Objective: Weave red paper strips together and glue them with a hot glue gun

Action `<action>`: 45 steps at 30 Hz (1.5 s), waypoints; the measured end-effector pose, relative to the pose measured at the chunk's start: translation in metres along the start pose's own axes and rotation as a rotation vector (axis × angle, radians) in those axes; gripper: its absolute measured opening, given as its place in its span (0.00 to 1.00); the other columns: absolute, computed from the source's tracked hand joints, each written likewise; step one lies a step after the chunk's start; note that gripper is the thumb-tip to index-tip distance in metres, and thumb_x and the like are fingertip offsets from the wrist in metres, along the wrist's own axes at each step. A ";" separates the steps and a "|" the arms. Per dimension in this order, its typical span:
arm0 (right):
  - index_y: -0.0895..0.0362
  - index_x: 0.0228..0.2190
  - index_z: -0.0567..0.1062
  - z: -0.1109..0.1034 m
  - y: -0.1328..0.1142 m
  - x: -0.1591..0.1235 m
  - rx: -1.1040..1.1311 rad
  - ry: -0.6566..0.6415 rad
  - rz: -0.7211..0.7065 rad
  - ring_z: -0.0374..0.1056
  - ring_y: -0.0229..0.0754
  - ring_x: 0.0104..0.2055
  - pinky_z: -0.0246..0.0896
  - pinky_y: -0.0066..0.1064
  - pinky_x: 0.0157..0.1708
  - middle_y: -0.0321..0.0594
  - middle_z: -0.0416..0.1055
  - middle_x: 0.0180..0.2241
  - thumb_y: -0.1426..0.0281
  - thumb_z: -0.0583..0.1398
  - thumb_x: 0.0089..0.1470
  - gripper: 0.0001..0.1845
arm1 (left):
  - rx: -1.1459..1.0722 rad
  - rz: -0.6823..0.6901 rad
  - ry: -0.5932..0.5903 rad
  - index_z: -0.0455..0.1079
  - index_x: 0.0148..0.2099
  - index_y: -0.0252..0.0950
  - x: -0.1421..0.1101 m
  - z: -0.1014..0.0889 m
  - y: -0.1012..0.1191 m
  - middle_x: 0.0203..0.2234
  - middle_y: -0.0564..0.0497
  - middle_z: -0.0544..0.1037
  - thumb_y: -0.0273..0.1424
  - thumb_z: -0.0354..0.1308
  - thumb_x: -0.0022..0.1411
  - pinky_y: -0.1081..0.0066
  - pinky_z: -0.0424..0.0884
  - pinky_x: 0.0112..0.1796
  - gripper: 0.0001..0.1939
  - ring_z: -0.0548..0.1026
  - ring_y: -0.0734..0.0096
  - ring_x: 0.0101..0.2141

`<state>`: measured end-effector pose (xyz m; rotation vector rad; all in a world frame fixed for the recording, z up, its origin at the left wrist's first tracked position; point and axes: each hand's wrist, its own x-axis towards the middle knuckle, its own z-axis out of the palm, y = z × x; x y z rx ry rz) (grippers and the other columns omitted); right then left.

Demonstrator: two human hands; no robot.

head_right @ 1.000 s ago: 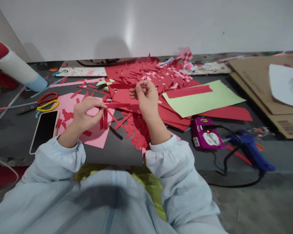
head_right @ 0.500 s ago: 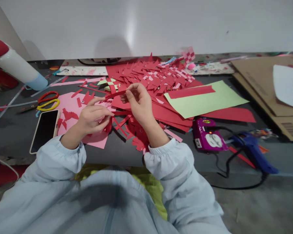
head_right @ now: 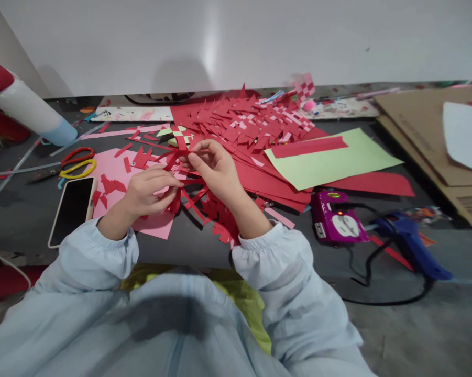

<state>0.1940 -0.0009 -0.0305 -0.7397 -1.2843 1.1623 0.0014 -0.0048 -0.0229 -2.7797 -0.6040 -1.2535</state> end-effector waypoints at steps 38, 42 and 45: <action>0.53 0.30 0.76 -0.011 -0.034 -0.008 -0.190 0.214 -0.153 0.74 0.37 0.26 0.76 0.35 0.31 0.34 0.77 0.27 0.63 0.70 0.47 0.11 | 0.257 -0.627 0.136 0.77 0.40 0.39 0.001 -0.005 -0.001 0.35 0.54 0.83 0.25 0.56 0.58 0.72 0.74 0.40 0.10 0.80 0.71 0.35; 0.53 0.30 0.76 -0.005 -0.034 -0.009 -0.230 0.209 -0.117 0.75 0.38 0.27 0.77 0.36 0.32 0.35 0.77 0.28 0.67 0.69 0.47 0.08 | 0.284 -0.606 0.103 0.77 0.40 0.39 0.001 -0.004 0.001 0.35 0.53 0.83 0.26 0.55 0.58 0.72 0.74 0.40 0.11 0.80 0.69 0.37; 0.53 0.31 0.76 -0.004 -0.034 -0.010 -0.237 0.214 -0.131 0.75 0.39 0.29 0.77 0.38 0.34 0.35 0.77 0.28 0.66 0.69 0.48 0.08 | 0.308 -0.587 0.085 0.77 0.39 0.39 0.002 -0.004 0.003 0.35 0.53 0.83 0.26 0.55 0.59 0.71 0.73 0.39 0.10 0.79 0.69 0.38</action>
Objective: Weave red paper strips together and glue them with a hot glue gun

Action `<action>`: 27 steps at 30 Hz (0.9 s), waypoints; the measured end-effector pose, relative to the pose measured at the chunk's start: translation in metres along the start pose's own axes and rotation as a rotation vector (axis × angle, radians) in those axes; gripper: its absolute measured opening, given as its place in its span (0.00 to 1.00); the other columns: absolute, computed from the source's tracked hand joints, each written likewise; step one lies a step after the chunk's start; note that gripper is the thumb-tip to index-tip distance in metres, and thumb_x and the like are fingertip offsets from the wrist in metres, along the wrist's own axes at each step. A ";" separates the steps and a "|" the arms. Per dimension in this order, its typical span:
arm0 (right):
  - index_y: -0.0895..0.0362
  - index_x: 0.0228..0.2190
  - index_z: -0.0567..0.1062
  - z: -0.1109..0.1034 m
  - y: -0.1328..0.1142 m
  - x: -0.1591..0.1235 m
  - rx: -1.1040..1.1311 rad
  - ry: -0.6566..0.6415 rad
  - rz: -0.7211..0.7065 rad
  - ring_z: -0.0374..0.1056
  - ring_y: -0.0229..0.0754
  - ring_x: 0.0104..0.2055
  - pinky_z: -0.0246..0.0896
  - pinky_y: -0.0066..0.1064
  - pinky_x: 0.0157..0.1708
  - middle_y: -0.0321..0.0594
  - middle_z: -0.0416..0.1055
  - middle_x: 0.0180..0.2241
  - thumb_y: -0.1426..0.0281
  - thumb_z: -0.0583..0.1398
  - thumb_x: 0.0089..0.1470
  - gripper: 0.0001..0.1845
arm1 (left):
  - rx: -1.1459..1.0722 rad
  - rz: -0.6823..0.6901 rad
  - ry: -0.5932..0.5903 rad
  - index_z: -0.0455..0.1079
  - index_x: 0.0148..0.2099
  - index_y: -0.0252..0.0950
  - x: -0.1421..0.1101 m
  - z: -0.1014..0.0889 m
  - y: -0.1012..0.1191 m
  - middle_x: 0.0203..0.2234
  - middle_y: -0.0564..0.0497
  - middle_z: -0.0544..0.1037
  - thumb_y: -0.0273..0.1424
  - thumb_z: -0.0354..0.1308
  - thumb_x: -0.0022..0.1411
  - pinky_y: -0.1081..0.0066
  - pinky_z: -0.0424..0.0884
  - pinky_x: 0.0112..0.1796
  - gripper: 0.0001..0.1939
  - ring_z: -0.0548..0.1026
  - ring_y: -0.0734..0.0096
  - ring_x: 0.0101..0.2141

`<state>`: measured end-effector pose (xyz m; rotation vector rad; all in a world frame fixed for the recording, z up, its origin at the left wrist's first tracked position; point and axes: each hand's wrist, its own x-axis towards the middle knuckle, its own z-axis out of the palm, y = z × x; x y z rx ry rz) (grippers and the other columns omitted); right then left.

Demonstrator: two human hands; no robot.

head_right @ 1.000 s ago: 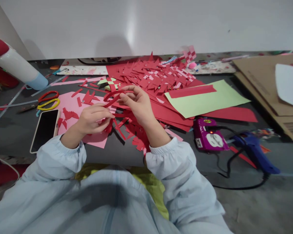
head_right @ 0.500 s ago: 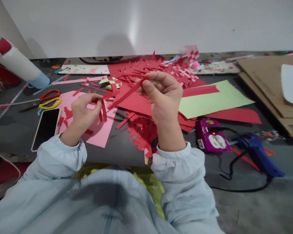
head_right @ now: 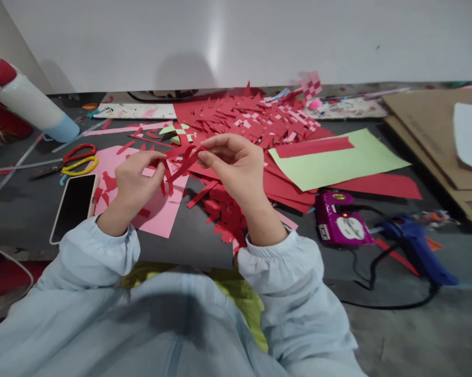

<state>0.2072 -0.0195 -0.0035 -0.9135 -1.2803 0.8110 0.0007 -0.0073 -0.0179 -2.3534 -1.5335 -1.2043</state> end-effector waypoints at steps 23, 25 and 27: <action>0.52 0.31 0.77 0.004 0.000 -0.007 -0.043 0.058 -0.107 0.77 0.41 0.32 0.79 0.38 0.37 0.35 0.79 0.30 0.64 0.69 0.49 0.08 | 0.023 -0.005 -0.030 0.76 0.40 0.39 0.000 0.002 -0.003 0.36 0.52 0.83 0.26 0.55 0.59 0.72 0.73 0.36 0.10 0.80 0.68 0.37; 0.53 0.32 0.78 0.004 0.004 -0.007 -0.061 0.035 -0.105 0.77 0.41 0.33 0.79 0.38 0.39 0.35 0.79 0.31 0.65 0.69 0.49 0.08 | 0.025 0.011 -0.023 0.76 0.40 0.39 0.000 0.002 -0.003 0.35 0.52 0.83 0.26 0.55 0.59 0.72 0.73 0.36 0.10 0.80 0.69 0.37; 0.52 0.32 0.78 0.003 0.007 -0.007 -0.076 0.009 -0.088 0.78 0.40 0.34 0.78 0.38 0.41 0.35 0.79 0.31 0.67 0.68 0.49 0.07 | 0.017 0.029 -0.019 0.76 0.39 0.39 -0.001 0.003 -0.002 0.35 0.52 0.83 0.26 0.55 0.59 0.72 0.73 0.36 0.09 0.80 0.69 0.36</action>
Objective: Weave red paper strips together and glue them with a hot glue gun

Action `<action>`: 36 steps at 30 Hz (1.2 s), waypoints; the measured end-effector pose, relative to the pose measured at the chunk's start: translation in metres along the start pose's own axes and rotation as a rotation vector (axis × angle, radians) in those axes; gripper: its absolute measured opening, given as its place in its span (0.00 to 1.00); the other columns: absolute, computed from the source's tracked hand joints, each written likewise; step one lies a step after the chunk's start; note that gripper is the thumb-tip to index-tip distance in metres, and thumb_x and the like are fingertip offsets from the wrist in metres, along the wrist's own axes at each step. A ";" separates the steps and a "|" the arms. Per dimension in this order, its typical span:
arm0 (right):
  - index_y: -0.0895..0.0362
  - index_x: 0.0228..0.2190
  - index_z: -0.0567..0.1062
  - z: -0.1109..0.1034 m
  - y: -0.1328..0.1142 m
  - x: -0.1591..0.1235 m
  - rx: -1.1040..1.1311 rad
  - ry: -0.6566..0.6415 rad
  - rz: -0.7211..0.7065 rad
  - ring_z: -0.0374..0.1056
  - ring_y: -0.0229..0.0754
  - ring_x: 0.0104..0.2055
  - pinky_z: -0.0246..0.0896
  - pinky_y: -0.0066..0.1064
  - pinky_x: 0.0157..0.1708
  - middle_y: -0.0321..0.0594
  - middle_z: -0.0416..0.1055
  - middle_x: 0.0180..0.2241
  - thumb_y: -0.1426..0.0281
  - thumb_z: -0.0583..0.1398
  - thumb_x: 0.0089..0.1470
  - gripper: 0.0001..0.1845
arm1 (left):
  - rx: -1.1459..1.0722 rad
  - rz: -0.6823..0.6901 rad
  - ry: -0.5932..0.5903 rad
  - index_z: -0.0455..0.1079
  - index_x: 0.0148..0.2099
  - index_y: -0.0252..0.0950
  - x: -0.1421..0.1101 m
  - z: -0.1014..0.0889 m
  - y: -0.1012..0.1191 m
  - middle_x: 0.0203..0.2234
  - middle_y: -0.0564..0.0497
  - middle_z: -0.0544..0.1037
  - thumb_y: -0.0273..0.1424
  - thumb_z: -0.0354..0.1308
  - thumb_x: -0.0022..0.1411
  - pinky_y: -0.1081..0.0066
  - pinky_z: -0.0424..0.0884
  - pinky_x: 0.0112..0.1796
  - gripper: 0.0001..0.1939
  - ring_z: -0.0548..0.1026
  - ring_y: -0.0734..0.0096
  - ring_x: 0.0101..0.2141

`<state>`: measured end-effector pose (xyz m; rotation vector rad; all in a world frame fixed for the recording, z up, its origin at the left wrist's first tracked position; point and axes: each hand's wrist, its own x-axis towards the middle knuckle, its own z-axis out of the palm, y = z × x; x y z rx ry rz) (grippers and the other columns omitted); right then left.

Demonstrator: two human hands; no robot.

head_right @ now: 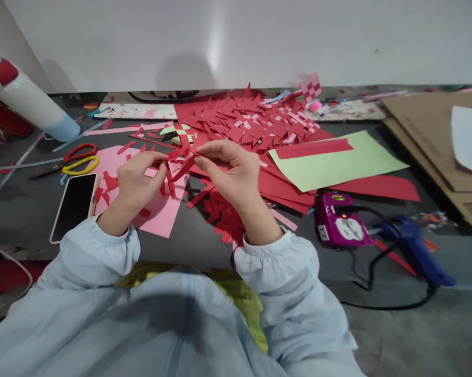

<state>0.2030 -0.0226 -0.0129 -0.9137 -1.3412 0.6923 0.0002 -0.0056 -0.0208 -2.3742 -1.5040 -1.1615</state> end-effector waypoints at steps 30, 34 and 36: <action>0.52 0.26 0.81 -0.004 0.012 0.012 -0.439 -0.068 -0.151 0.68 0.46 0.42 0.63 0.47 0.49 0.38 0.71 0.33 0.69 0.68 0.49 0.01 | -0.550 -0.199 -0.146 0.78 0.38 0.35 0.005 0.001 0.007 0.32 0.50 0.83 0.30 0.62 0.58 0.72 0.77 0.36 0.06 0.79 0.72 0.32; 0.52 0.26 0.81 0.000 0.013 0.009 -0.481 -0.076 -0.190 0.67 0.46 0.42 0.59 0.47 0.50 0.38 0.72 0.34 0.71 0.68 0.48 0.02 | -0.584 -0.196 -0.142 0.78 0.37 0.35 0.004 0.002 0.007 0.30 0.50 0.82 0.30 0.63 0.58 0.72 0.76 0.35 0.05 0.79 0.72 0.31; 0.52 0.26 0.81 0.003 0.014 0.008 -0.496 -0.082 -0.196 0.67 0.46 0.43 0.59 0.47 0.50 0.38 0.73 0.35 0.71 0.68 0.48 0.02 | -0.589 -0.186 -0.136 0.78 0.37 0.36 0.004 0.002 0.007 0.31 0.51 0.83 0.30 0.64 0.57 0.72 0.76 0.36 0.06 0.80 0.72 0.32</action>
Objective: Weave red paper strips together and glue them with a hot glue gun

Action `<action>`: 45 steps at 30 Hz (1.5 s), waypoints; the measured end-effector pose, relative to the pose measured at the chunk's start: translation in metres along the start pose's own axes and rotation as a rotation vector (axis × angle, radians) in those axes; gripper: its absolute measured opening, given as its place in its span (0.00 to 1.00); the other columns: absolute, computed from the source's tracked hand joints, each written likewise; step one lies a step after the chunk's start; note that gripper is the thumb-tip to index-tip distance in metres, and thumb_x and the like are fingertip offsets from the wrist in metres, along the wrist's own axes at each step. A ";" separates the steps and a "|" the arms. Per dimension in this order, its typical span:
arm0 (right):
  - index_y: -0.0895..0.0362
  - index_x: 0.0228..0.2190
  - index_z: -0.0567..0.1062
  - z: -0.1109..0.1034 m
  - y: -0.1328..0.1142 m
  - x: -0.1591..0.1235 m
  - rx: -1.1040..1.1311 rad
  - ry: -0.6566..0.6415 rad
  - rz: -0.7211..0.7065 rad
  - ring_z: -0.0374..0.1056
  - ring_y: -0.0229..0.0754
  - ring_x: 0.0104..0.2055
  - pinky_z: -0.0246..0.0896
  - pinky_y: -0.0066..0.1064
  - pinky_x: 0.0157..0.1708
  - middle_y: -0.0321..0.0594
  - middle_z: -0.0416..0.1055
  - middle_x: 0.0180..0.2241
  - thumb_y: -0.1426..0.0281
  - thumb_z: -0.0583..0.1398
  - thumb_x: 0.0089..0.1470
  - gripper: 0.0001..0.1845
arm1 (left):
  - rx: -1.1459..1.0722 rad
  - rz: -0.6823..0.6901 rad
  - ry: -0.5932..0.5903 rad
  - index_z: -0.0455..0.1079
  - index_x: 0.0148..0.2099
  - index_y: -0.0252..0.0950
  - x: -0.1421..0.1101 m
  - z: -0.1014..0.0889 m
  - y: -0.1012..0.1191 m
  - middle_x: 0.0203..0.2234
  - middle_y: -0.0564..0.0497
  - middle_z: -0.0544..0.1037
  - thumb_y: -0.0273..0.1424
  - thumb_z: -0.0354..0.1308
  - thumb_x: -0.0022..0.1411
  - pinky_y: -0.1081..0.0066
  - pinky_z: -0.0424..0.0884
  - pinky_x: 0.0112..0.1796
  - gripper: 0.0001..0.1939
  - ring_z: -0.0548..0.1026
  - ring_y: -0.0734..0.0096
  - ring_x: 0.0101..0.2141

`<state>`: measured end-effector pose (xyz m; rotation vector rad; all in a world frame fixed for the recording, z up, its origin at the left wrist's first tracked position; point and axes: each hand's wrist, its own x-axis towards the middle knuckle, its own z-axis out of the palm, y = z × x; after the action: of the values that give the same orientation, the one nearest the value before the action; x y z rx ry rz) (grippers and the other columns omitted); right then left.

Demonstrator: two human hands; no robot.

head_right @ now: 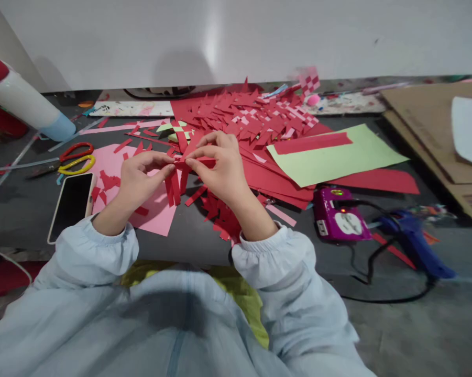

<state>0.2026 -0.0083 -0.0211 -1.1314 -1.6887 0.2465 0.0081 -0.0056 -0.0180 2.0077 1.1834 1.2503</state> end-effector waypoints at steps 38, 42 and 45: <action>0.49 0.32 0.82 0.003 -0.002 -0.006 -0.152 -0.029 -0.182 0.65 0.47 0.45 0.58 0.46 0.50 0.40 0.74 0.37 0.59 0.63 0.56 0.09 | -0.281 -0.102 0.026 0.75 0.39 0.35 -0.001 0.002 0.006 0.36 0.48 0.83 0.39 0.70 0.53 0.70 0.78 0.40 0.15 0.81 0.70 0.35; 0.49 0.32 0.82 0.004 -0.004 -0.007 -0.155 -0.043 -0.177 0.65 0.47 0.45 0.58 0.45 0.50 0.41 0.74 0.37 0.59 0.63 0.57 0.09 | -0.301 -0.106 0.020 0.76 0.38 0.35 -0.001 0.002 0.007 0.35 0.48 0.83 0.38 0.70 0.52 0.71 0.78 0.39 0.15 0.81 0.70 0.35; 0.50 0.32 0.81 0.004 -0.006 -0.007 -0.134 -0.050 -0.168 0.65 0.47 0.45 0.59 0.44 0.50 0.41 0.74 0.37 0.60 0.62 0.57 0.09 | -0.328 -0.130 0.012 0.76 0.38 0.36 -0.001 0.002 0.009 0.34 0.48 0.82 0.39 0.71 0.52 0.71 0.78 0.39 0.15 0.81 0.70 0.34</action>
<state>0.1961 -0.0154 -0.0232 -1.0804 -1.8560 0.0572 0.0134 -0.0112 -0.0132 1.6615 1.0196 1.2980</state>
